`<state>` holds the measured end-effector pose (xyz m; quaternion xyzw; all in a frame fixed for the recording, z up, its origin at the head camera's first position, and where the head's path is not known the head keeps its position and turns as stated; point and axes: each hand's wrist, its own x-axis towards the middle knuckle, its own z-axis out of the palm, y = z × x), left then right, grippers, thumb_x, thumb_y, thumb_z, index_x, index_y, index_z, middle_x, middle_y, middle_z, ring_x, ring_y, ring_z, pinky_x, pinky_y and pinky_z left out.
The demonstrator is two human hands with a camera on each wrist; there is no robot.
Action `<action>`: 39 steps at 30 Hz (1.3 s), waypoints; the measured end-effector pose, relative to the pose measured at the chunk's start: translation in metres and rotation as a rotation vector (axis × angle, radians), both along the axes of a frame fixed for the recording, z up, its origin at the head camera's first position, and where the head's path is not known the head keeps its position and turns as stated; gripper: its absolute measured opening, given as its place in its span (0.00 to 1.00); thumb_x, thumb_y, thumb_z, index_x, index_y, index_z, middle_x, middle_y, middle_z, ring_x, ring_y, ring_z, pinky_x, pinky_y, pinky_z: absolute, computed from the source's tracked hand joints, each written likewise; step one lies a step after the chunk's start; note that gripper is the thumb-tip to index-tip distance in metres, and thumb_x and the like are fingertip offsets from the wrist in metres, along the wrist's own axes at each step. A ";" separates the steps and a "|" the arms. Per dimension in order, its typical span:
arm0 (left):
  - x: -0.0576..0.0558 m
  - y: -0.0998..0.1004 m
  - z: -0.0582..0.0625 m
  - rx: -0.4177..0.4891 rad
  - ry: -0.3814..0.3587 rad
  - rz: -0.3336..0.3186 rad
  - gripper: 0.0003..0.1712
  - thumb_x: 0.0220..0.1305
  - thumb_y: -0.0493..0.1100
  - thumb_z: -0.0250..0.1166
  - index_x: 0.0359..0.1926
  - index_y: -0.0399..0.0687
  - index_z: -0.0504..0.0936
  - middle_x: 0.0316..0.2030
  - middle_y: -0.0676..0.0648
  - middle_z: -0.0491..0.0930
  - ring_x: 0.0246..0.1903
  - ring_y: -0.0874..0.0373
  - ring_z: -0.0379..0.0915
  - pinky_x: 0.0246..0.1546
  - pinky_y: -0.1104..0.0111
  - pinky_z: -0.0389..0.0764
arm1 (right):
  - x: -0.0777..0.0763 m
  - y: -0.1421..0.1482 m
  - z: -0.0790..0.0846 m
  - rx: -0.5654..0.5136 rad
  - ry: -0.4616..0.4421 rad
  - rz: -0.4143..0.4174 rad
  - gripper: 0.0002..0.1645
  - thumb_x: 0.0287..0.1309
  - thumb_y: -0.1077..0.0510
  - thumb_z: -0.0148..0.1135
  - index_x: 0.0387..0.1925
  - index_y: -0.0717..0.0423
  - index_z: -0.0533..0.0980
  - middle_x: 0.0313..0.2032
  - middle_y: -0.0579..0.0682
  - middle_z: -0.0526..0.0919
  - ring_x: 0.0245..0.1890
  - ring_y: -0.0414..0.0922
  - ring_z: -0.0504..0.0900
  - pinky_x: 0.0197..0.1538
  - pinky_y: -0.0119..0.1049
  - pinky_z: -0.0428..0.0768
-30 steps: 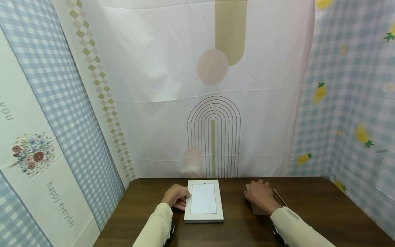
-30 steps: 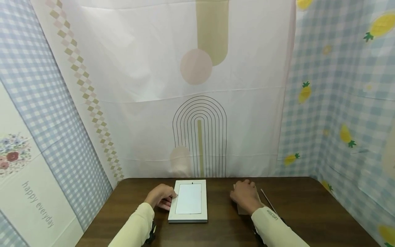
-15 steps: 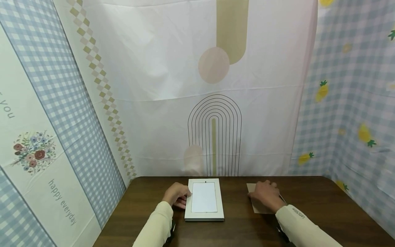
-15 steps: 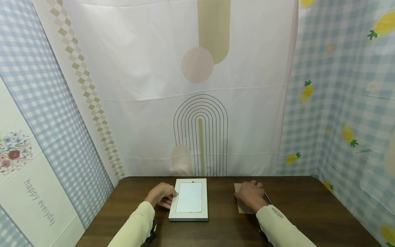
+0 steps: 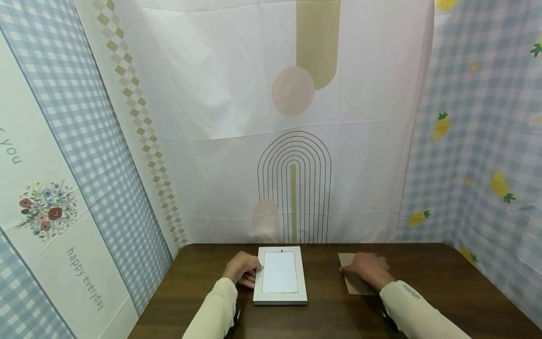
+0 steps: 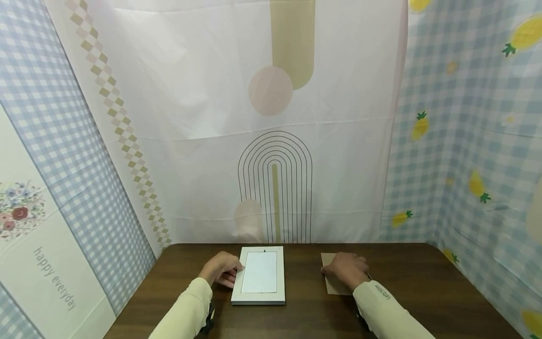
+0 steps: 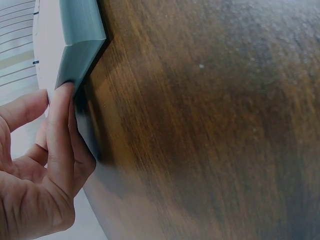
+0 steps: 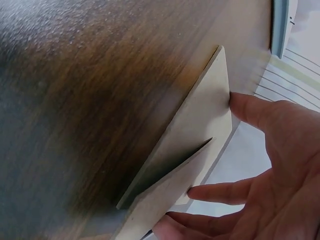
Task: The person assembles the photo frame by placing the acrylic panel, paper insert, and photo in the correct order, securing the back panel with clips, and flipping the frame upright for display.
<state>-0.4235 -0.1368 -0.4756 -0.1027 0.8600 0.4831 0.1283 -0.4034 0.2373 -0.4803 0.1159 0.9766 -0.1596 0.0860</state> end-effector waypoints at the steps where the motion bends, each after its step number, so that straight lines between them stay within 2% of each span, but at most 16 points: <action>1: 0.000 0.000 0.000 -0.001 -0.003 0.003 0.08 0.69 0.36 0.70 0.40 0.32 0.86 0.35 0.37 0.83 0.32 0.47 0.85 0.33 0.57 0.98 | 0.001 0.000 0.000 0.001 0.004 0.006 0.54 0.65 0.31 0.75 0.62 0.81 0.79 0.62 0.87 0.77 0.62 0.82 0.78 0.64 0.76 0.84; 4: 0.000 -0.001 -0.001 -0.005 -0.010 0.009 0.08 0.69 0.36 0.70 0.42 0.32 0.86 0.36 0.37 0.84 0.32 0.47 0.85 0.33 0.57 0.98 | 0.002 -0.001 0.000 0.007 0.025 0.028 0.49 0.64 0.33 0.77 0.57 0.77 0.82 0.57 0.80 0.84 0.55 0.74 0.85 0.60 0.72 0.88; 8: -0.001 0.000 -0.001 -0.012 -0.013 0.010 0.08 0.70 0.36 0.71 0.42 0.32 0.86 0.36 0.38 0.84 0.32 0.47 0.85 0.33 0.58 0.98 | 0.005 -0.001 0.003 0.026 0.060 0.062 0.44 0.64 0.34 0.78 0.52 0.75 0.85 0.51 0.74 0.89 0.46 0.64 0.89 0.55 0.64 0.91; 14: -0.003 0.001 -0.001 -0.017 -0.012 -0.005 0.07 0.69 0.37 0.70 0.40 0.34 0.86 0.35 0.39 0.83 0.30 0.48 0.84 0.32 0.58 0.97 | 0.006 0.002 0.003 0.014 0.106 0.093 0.42 0.62 0.36 0.81 0.47 0.75 0.85 0.46 0.72 0.90 0.42 0.62 0.89 0.52 0.63 0.91; 20: -0.003 0.001 -0.001 -0.025 -0.028 0.004 0.08 0.69 0.37 0.70 0.40 0.34 0.86 0.35 0.39 0.83 0.30 0.49 0.84 0.33 0.58 0.98 | -0.002 0.006 0.001 -0.020 0.121 0.076 0.40 0.54 0.36 0.85 0.43 0.72 0.85 0.43 0.69 0.90 0.39 0.60 0.89 0.47 0.60 0.90; 26: -0.006 0.003 -0.001 -0.028 -0.048 0.016 0.08 0.70 0.37 0.71 0.40 0.34 0.86 0.34 0.40 0.83 0.30 0.50 0.83 0.33 0.59 0.98 | -0.001 0.010 -0.001 -0.044 0.141 0.072 0.35 0.53 0.37 0.85 0.36 0.67 0.86 0.38 0.66 0.91 0.35 0.57 0.88 0.40 0.57 0.90; 30: -0.005 0.005 0.000 -0.038 -0.063 0.015 0.08 0.71 0.38 0.71 0.40 0.35 0.86 0.35 0.41 0.83 0.30 0.51 0.83 0.32 0.60 0.97 | 0.004 0.010 -0.006 -0.067 0.180 0.062 0.32 0.53 0.35 0.85 0.25 0.59 0.82 0.27 0.58 0.87 0.27 0.51 0.83 0.30 0.48 0.86; 33: -0.005 0.004 0.001 -0.045 -0.072 0.017 0.07 0.70 0.38 0.71 0.40 0.35 0.85 0.34 0.41 0.82 0.29 0.51 0.82 0.32 0.60 0.97 | 0.005 0.010 -0.012 -0.073 0.221 0.065 0.35 0.53 0.34 0.84 0.17 0.52 0.73 0.18 0.50 0.78 0.22 0.46 0.76 0.24 0.41 0.79; 37: -0.005 0.001 0.002 -0.054 -0.079 0.018 0.07 0.69 0.37 0.71 0.38 0.35 0.84 0.33 0.41 0.80 0.29 0.50 0.82 0.33 0.59 0.98 | 0.004 0.009 -0.019 -0.078 0.261 0.079 0.40 0.53 0.32 0.84 0.15 0.46 0.65 0.15 0.44 0.67 0.21 0.44 0.69 0.22 0.37 0.72; 39: -0.005 -0.001 0.002 -0.058 -0.087 0.016 0.07 0.69 0.38 0.71 0.37 0.37 0.83 0.32 0.42 0.79 0.29 0.51 0.81 0.34 0.59 0.98 | 0.002 0.008 -0.022 -0.082 0.266 0.077 0.41 0.52 0.31 0.84 0.15 0.45 0.63 0.16 0.44 0.66 0.21 0.44 0.68 0.23 0.37 0.71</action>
